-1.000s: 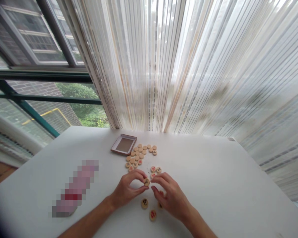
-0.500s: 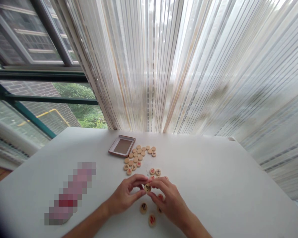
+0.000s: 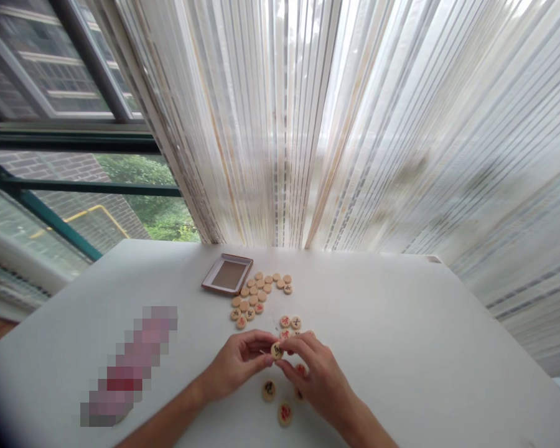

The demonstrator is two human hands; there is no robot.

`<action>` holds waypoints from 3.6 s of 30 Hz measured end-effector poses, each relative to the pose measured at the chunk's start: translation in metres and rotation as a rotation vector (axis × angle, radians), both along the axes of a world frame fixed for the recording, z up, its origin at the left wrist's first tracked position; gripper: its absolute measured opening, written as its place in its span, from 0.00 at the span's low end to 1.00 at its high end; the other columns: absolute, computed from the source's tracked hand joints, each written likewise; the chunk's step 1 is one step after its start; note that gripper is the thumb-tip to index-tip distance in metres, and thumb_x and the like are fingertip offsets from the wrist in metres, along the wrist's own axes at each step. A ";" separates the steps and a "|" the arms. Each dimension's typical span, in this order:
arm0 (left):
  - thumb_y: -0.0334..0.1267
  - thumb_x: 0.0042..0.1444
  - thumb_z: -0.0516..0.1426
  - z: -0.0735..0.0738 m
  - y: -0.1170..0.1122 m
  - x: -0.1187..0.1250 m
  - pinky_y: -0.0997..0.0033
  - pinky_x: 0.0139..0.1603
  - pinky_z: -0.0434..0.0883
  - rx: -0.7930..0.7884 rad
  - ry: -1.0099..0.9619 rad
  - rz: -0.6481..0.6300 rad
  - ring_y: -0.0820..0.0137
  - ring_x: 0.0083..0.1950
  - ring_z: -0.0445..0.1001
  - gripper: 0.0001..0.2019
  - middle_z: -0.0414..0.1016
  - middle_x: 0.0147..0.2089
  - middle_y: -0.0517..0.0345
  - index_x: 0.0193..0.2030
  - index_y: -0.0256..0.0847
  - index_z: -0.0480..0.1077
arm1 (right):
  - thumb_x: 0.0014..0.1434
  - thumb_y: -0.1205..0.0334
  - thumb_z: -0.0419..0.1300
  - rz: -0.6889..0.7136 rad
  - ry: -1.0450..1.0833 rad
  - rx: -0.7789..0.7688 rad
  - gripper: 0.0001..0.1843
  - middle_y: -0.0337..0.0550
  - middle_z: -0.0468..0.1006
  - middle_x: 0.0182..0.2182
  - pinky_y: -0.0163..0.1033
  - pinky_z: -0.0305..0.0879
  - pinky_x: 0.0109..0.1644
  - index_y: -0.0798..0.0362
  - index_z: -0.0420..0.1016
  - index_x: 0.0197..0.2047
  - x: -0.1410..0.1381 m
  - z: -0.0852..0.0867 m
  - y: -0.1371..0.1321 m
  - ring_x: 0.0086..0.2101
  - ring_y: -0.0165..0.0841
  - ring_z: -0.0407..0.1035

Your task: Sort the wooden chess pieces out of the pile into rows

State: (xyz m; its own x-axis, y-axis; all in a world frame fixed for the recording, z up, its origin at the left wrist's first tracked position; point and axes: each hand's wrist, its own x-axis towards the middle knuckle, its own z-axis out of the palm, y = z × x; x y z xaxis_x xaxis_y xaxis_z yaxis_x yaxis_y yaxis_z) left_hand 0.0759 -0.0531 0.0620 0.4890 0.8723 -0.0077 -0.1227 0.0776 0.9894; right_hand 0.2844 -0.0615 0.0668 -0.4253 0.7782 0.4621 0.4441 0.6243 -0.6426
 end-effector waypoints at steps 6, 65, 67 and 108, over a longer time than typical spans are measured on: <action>0.42 0.56 0.63 -0.007 0.003 -0.001 0.62 0.52 0.75 0.046 0.031 0.070 0.62 0.48 0.78 0.16 0.79 0.47 0.46 0.48 0.36 0.74 | 0.64 0.62 0.59 -0.007 -0.010 0.006 0.10 0.45 0.78 0.37 0.38 0.75 0.41 0.47 0.74 0.48 0.003 0.002 0.000 0.37 0.34 0.74; 0.35 0.58 0.57 0.003 0.030 -0.066 0.66 0.47 0.71 0.715 1.084 0.311 0.65 0.42 0.73 0.09 0.72 0.43 0.56 0.45 0.46 0.73 | 0.64 0.65 0.56 -0.238 0.068 0.034 0.07 0.43 0.77 0.35 0.36 0.71 0.39 0.50 0.74 0.44 0.031 -0.006 0.020 0.34 0.33 0.73; 0.35 0.58 0.56 0.001 0.030 -0.066 0.66 0.47 0.71 0.710 1.084 0.291 0.65 0.42 0.73 0.10 0.72 0.43 0.55 0.46 0.46 0.73 | 0.64 0.65 0.56 -0.239 0.069 0.023 0.07 0.43 0.77 0.35 0.36 0.71 0.39 0.50 0.74 0.44 0.031 -0.006 0.020 0.34 0.33 0.73; 0.33 0.61 0.54 0.003 0.006 -0.021 0.72 0.36 0.68 0.845 0.685 0.121 0.73 0.30 0.69 0.07 0.74 0.30 0.58 0.38 0.41 0.74 | 0.64 0.62 0.56 0.068 -0.284 -0.247 0.07 0.40 0.75 0.32 0.33 0.70 0.34 0.48 0.74 0.43 0.020 0.049 -0.024 0.30 0.31 0.70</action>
State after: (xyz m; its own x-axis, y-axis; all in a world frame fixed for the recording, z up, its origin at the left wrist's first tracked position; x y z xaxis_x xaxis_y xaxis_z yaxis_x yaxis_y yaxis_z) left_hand 0.0546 -0.0469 0.0647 0.5204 0.7657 0.3781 0.5130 -0.6343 0.5784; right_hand 0.3044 -0.0855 0.1158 -0.5643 0.8168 0.1198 0.5891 0.5001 -0.6347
